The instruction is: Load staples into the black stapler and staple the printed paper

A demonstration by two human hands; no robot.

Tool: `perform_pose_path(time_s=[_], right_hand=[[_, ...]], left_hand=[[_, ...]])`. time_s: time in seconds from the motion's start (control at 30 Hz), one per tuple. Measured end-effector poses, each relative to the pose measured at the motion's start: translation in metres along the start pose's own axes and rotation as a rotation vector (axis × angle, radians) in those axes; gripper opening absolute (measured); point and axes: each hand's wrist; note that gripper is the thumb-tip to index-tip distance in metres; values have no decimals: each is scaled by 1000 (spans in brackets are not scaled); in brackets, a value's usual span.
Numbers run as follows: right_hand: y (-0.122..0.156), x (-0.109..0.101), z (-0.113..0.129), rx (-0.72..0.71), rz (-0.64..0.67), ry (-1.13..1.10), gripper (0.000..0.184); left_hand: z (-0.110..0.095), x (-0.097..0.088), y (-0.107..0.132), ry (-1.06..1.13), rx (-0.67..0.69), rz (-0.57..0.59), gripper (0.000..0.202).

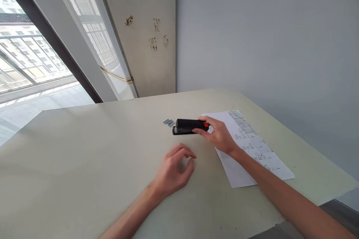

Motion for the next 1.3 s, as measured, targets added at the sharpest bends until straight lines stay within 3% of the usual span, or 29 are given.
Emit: perform_pose_path(time_s=[0.17,0.23,0.33,0.57,0.8,0.97,1.13,1.3], right_hand=[[-4,45,9,16,218,-103,38],[-4,58,14,9,271,-128,37],[-2,68,18,25,310,-161,36],[-1,64,12,122,388,-233,48],[2,67,8,189,352,-272,52],[2,69,3,148,355,-238,52],[3,68,4,109,353,-178,51],[4,69,6,91,353,-187,48]], left_hand=[[25,-75,21,38,-389,-280,19],[35,-95,23,126,-516,-364,22],[42,-109,24,235,-608,-414,27],[43,-107,26,186,-594,-285,31],[47,-106,31,139,-587,-266,32],[47,-106,31,77,-602,-377,34],[50,-113,31,118,-622,-508,50],[55,-117,34,238,-612,-532,56]])
Point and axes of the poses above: each hand's wrist, its own y-axis away from the middle knuckle, its own x-axis out of the palm, z = x × y, and after that the axes turned 2 degrees about -x, right-handed
